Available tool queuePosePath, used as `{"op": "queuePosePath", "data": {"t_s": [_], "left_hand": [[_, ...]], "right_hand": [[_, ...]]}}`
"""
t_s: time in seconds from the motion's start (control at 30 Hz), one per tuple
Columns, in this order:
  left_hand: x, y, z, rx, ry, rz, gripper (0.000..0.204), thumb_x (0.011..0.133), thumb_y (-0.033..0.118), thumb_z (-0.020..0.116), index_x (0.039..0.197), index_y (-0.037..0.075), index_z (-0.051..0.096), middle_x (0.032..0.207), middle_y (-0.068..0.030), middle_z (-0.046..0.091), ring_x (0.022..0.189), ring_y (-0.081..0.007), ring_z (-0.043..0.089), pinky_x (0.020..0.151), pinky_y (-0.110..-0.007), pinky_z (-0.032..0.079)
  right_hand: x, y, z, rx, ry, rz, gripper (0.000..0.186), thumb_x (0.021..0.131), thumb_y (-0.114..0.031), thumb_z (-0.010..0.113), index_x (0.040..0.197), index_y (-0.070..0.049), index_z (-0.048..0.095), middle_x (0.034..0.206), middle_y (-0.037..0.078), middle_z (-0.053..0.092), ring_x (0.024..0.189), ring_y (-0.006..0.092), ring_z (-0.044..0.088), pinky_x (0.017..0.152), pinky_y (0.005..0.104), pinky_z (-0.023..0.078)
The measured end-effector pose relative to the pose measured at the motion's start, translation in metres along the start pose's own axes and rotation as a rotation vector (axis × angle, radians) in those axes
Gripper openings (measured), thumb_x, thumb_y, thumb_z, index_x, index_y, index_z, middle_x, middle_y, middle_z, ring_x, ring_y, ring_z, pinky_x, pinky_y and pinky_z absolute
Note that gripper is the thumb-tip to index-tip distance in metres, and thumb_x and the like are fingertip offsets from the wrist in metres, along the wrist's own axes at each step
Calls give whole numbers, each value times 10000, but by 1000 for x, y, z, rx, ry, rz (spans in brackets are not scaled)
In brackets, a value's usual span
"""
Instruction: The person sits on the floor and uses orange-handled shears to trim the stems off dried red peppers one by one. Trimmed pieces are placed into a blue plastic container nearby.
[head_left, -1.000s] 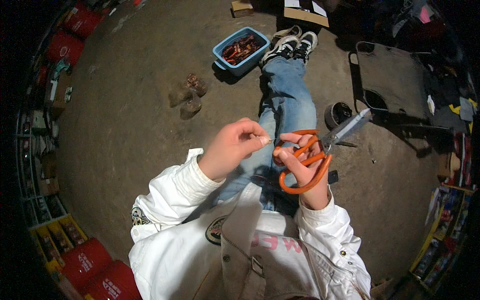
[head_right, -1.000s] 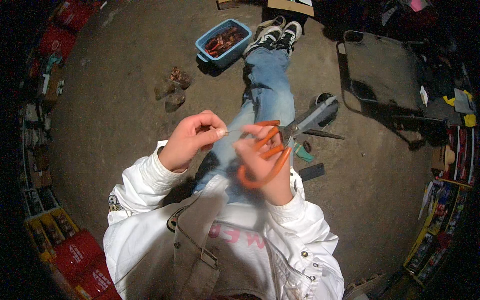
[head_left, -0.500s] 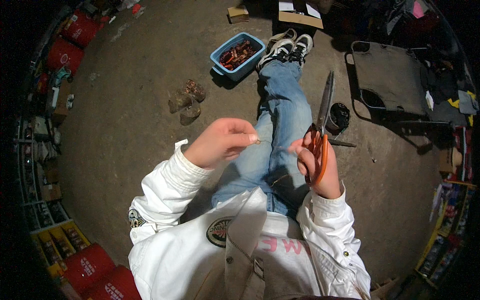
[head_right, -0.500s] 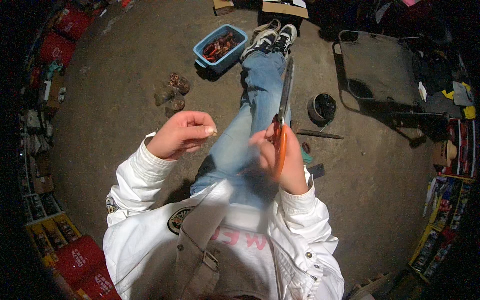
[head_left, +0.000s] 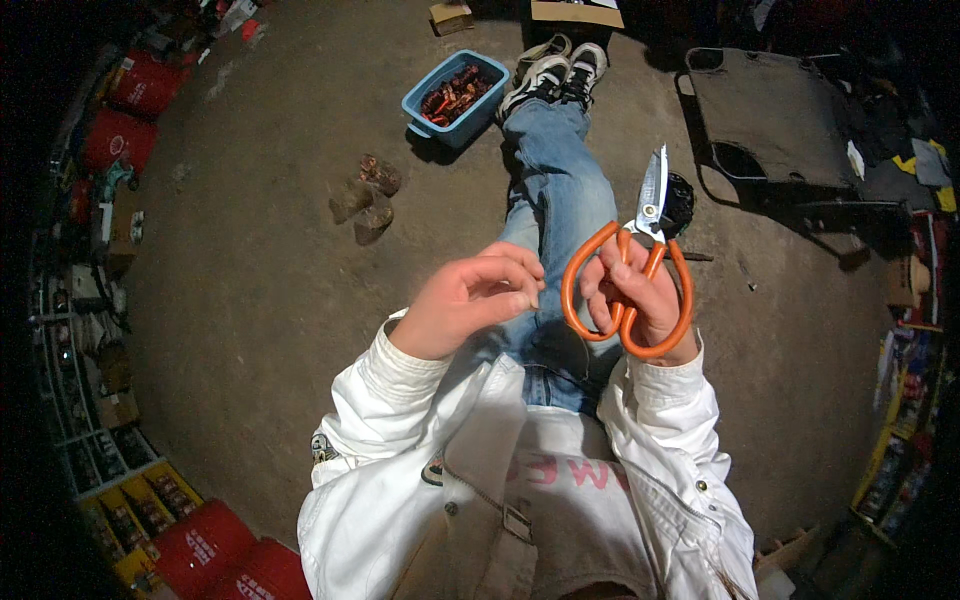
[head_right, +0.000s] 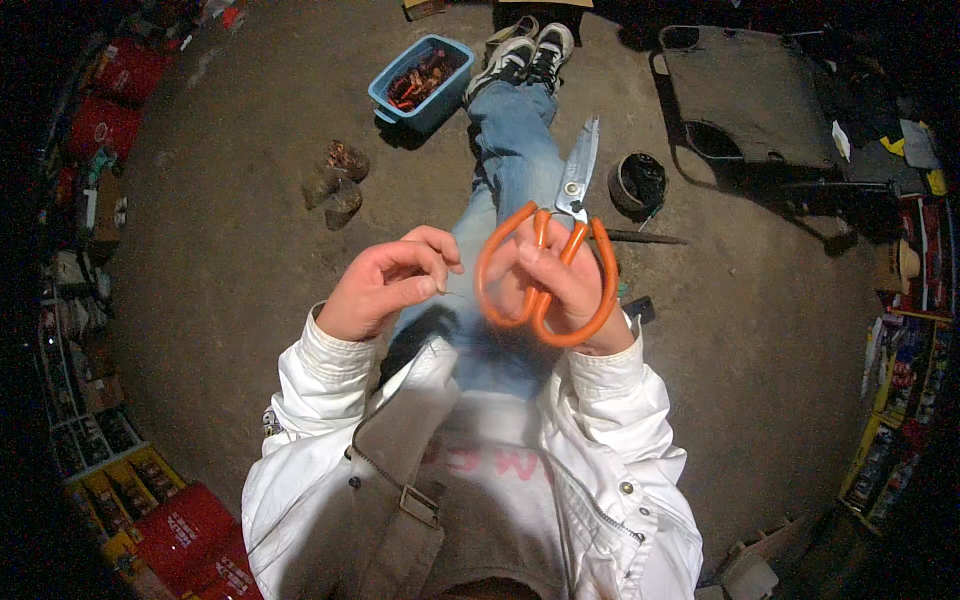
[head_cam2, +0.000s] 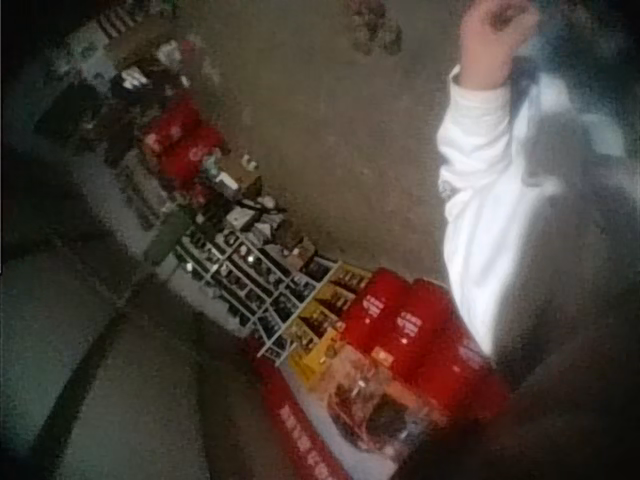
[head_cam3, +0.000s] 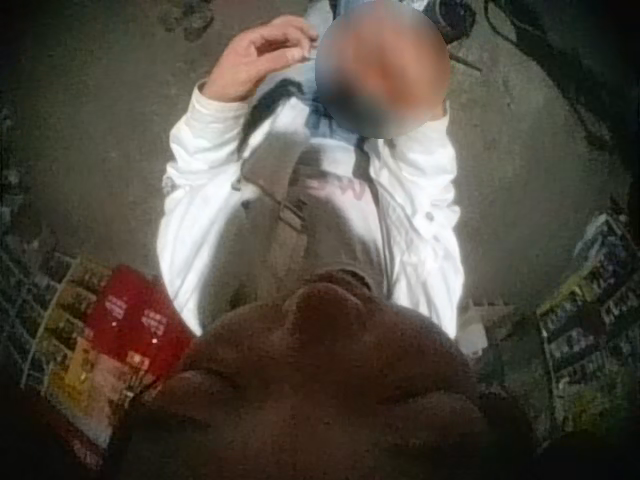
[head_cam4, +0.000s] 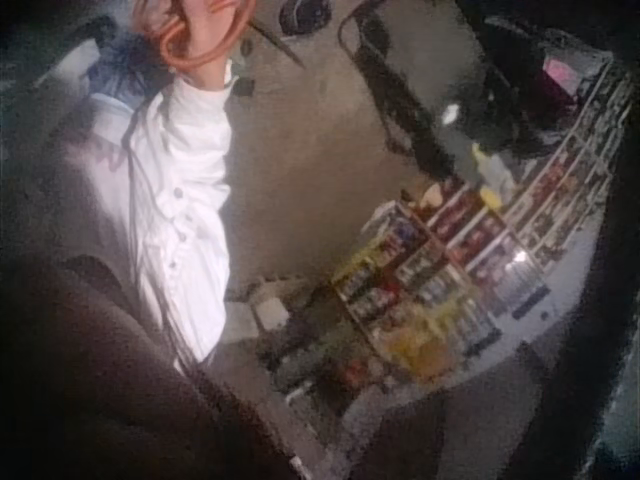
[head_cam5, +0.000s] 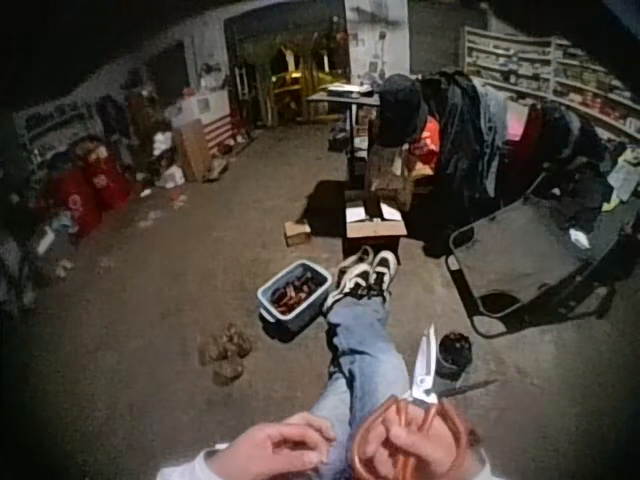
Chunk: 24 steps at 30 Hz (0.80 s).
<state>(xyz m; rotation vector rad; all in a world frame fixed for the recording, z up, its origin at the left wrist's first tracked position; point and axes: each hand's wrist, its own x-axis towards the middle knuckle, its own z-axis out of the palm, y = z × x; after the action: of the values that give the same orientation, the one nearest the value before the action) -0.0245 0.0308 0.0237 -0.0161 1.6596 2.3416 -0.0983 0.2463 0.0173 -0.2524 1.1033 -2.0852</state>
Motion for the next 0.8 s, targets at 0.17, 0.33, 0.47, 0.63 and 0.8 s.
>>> {"op": "queuePosePath", "data": {"t_s": [0.17,0.33,0.47,0.63,0.8], "left_hand": [[-6,-1,2,20,9,-30,96,852,88,635,877,-4,632,1000,-54,537,925,-123,514,834,-253,404],[-7,-11,5,297,249,89,96,813,94,662,815,7,621,899,-46,541,824,-131,521,735,-266,422],[-5,-22,12,516,391,273,103,766,79,685,760,11,608,849,-70,549,765,-163,548,668,-278,435],[-3,-31,24,466,371,337,84,787,91,660,817,28,613,877,-49,540,820,-149,543,681,-274,450],[-12,-35,19,-230,291,77,226,943,168,504,1074,-3,573,986,-94,587,841,-181,602,644,-275,498]], "right_hand": [[-5,6,16,-2,68,-4,273,808,-33,652,875,-92,394,808,93,610,577,114,543,510,243,433],[-15,10,36,-376,260,-187,326,736,-1,727,922,-43,463,829,78,623,648,82,547,586,216,443],[-23,22,44,-686,390,-335,307,738,-35,760,925,-8,518,812,45,618,644,71,538,586,215,439],[-15,35,42,17,443,-107,326,1000,-310,385,969,-11,512,902,172,649,769,211,631,721,318,531],[-11,35,36,-749,376,-371,159,894,-31,594,984,-17,464,863,146,638,733,202,637,683,312,538]]}}
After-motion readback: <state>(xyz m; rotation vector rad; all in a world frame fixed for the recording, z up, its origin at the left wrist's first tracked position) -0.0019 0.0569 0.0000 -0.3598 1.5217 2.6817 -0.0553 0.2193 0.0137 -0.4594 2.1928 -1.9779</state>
